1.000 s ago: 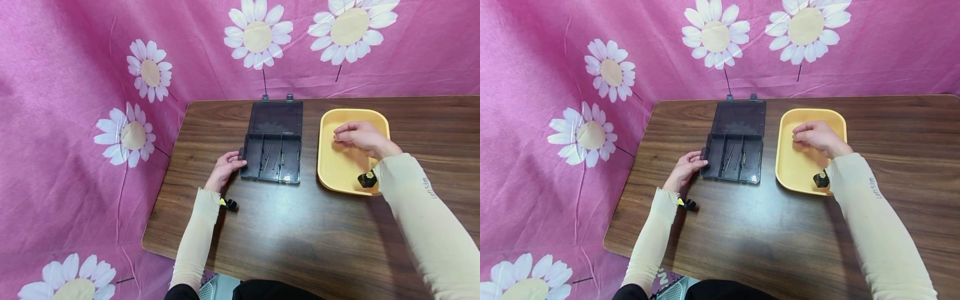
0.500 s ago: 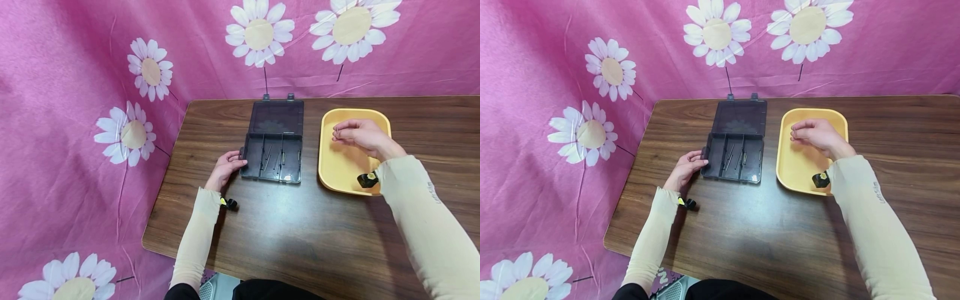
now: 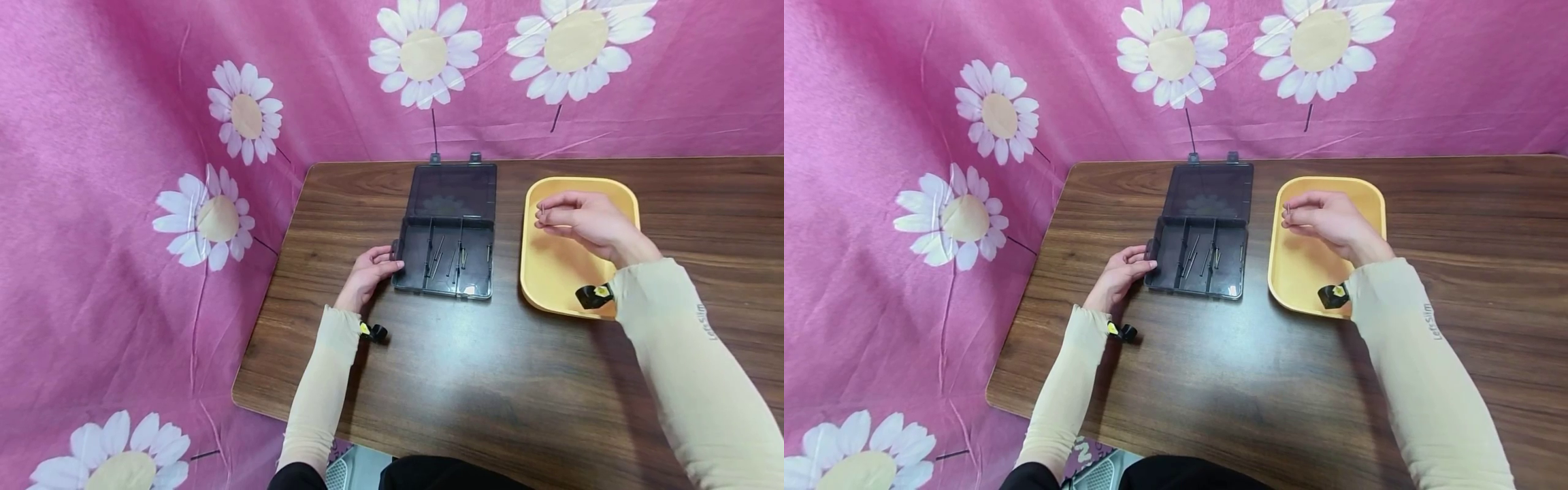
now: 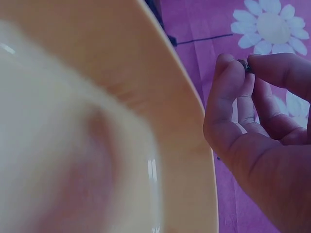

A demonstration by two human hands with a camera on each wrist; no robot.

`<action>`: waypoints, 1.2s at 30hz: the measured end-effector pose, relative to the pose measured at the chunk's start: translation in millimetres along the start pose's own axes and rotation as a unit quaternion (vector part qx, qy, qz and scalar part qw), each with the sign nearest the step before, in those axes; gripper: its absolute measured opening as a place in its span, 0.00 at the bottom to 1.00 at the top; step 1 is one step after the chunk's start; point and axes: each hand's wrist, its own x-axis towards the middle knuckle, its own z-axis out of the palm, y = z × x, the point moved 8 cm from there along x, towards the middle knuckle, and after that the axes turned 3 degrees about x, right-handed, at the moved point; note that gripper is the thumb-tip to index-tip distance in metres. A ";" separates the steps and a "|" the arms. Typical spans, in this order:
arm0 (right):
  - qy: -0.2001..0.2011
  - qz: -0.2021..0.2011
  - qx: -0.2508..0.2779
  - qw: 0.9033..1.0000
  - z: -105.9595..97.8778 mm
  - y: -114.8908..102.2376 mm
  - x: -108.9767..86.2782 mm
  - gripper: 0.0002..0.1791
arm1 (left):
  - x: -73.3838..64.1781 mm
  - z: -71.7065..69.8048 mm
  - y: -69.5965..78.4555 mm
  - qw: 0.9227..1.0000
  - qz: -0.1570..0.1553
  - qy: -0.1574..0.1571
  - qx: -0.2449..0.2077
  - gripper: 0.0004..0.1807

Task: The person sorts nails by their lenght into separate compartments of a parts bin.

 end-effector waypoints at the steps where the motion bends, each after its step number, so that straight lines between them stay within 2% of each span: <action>1: -0.002 -0.003 0.000 1.000 2.2 -0.6 0.0 0.10 | 0.0 0.1 0.0 1.000 0.000 0.000 -0.001 0.27; 7: -0.008 -0.018 0.007 1.000 13.2 -1.6 0.9 0.11 | 0.2 0.5 0.4 1.000 0.001 -0.002 -0.002 0.27; 15: -0.006 -0.015 0.036 0.999 24.8 4.4 2.6 0.09 | 0.0 -0.1 0.1 1.000 0.001 -0.002 -0.001 0.27; 29: -0.002 -0.020 0.050 0.999 48.6 18.2 1.3 0.08 | 0.0 0.1 -0.1 1.000 -0.003 -0.002 -0.002 0.27; 36: 0.004 -0.014 0.044 0.999 56.6 25.0 1.5 0.08 | -1.8 0.2 2.9 1.000 0.028 -0.011 -0.003 0.26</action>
